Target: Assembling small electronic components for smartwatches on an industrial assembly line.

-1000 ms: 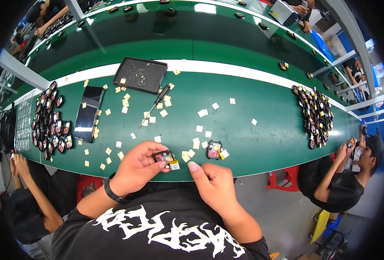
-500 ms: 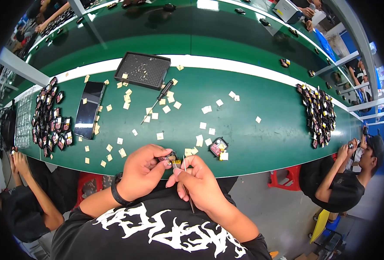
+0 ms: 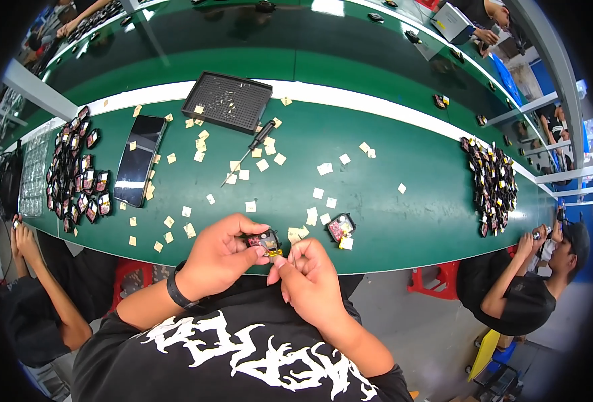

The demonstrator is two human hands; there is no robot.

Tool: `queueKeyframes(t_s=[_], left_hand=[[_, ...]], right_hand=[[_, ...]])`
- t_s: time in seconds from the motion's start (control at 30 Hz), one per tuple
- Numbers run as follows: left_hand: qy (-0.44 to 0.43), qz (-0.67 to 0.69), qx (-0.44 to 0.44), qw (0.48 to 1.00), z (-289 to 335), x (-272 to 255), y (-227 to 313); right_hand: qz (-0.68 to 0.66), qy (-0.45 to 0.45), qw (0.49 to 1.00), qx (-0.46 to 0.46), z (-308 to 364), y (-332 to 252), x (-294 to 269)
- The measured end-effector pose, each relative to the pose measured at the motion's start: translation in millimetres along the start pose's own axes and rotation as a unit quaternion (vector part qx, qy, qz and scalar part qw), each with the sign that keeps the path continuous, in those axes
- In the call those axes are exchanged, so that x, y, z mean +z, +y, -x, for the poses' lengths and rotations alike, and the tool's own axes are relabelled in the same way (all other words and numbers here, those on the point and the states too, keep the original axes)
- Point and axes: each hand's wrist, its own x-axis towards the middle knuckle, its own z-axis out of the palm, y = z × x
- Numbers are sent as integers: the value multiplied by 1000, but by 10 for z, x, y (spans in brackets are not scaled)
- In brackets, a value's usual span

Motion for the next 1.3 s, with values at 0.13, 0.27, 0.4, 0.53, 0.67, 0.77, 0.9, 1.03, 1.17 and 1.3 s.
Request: queueKeyframes(t_s=[0.13, 0.27, 0.4, 0.53, 0.67, 0.77, 0.9, 1.03, 1.17, 1.3], left_hand=[[-4, 80, -6, 997, -9, -38, 1], [10, 91, 2, 996, 34, 9, 58], [-30, 71, -27, 997, 35, -24, 6], [-45, 66, -27, 996, 37, -35, 60], [-63, 67, -14, 996, 75, -37, 73], [-72, 39, 12, 997, 106, -21, 82], [-76, -38, 30, 996, 127, 2, 76], [-66, -92, 13, 994, 113, 41, 116], [-47, -64, 2, 997, 89, 65, 94], [-24, 12, -1, 1000, 79, 132, 36]], right_hand=[[13, 8, 993, -115, 67, 45, -73], [57, 12, 982, -178, -16, 178, -229], [104, 29, 977, -182, -48, 160, -62], [150, 49, 957, -244, -45, 168, -89], [315, 18, 895, -314, -12, 77, -184], [355, 18, 868, -348, -7, -4, -174], [344, 32, 867, -359, 7, 45, -221], [287, 62, 915, -278, 58, 161, -248], [184, 25, 962, -201, 97, 87, -207], [130, -3, 976, -174, 138, 86, -197]])
